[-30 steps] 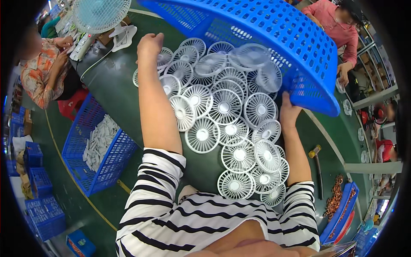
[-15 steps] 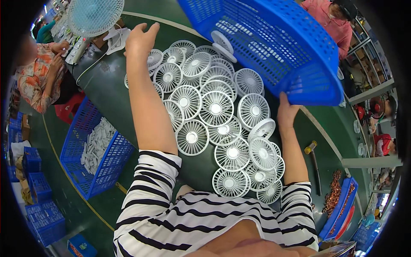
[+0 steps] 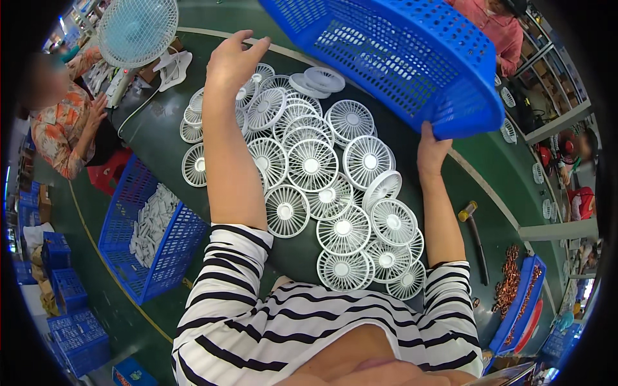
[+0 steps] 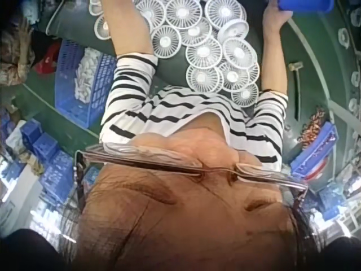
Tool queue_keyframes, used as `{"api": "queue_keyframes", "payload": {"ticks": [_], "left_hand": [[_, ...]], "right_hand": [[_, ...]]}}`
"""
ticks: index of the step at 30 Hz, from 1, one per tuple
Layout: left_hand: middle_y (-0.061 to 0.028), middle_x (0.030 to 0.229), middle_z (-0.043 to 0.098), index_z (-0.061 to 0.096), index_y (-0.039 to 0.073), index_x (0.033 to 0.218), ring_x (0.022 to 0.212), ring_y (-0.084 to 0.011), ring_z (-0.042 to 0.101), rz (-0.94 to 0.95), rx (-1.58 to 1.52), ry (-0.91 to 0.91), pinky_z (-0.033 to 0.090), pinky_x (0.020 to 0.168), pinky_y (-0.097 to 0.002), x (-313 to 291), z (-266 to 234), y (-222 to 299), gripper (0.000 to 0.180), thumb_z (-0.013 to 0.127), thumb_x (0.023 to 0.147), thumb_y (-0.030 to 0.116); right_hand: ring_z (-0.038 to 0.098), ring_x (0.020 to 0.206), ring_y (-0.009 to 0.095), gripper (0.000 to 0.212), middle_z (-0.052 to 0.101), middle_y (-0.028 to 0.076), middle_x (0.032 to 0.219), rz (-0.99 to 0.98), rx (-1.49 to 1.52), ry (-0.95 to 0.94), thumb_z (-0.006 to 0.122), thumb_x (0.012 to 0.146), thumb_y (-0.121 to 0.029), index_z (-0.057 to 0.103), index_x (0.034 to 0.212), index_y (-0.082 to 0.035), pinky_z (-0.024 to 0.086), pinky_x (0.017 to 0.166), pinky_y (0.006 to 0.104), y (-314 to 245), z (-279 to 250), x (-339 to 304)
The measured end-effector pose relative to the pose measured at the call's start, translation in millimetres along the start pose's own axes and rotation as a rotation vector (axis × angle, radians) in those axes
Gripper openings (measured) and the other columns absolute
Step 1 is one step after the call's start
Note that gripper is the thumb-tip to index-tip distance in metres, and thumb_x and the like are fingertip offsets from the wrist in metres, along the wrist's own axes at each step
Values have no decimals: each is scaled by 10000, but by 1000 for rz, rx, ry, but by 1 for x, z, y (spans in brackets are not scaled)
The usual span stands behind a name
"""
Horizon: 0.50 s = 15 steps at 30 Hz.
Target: Assemble metal components onto plastic fan guards using a small hammer.
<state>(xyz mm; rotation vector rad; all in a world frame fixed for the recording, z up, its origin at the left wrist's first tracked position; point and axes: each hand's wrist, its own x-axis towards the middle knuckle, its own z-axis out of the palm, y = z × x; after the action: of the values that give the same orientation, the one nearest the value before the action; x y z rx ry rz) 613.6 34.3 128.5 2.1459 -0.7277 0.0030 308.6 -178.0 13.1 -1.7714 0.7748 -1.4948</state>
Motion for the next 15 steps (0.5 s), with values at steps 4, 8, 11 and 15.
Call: {"api": "queue_keyframes", "payload": {"ticks": [4, 8, 11, 15], "left_hand": [[-126, 1072, 673, 554, 85, 1300, 927, -230, 653, 39, -76, 53, 484, 866, -339, -10, -8, 10, 654, 640, 785, 480], [-137, 1066, 670, 556, 76, 1294, 886, -217, 650, 111, -165, 55, 495, 816, -328, -27, -21, 28, 641, 647, 796, 470], [-164, 1141, 648, 561, 95, 1288, 1022, -282, 635, 179, -36, 85, 478, 891, -367, -25, -13, 27, 628, 632, 799, 483], [-141, 1160, 643, 566, 133, 1284, 1080, -316, 606, 227, 178, -253, 468, 919, -397, -23, 29, 53, 600, 621, 800, 483]], "right_hand": [[513, 864, 115, 128, 585, 21, 914, 18, 114, 56, 613, 827, 17, 604, 952, 42, 432, 805, 274, -7, -27, 11], [579, 954, 228, 294, 614, 123, 1085, 24, 180, 156, 602, 805, 70, 609, 1097, 39, 440, 885, 351, -31, -82, 20], [540, 1063, 410, 414, 547, 251, 1200, 0, -39, 228, 576, 731, 110, 681, 1085, -78, 421, 942, 419, -71, -136, 4], [534, 1117, 353, 386, 529, 218, 1244, -290, -786, 142, 612, 733, 92, 690, 1057, -104, 429, 969, 425, -58, -298, -41]]}}
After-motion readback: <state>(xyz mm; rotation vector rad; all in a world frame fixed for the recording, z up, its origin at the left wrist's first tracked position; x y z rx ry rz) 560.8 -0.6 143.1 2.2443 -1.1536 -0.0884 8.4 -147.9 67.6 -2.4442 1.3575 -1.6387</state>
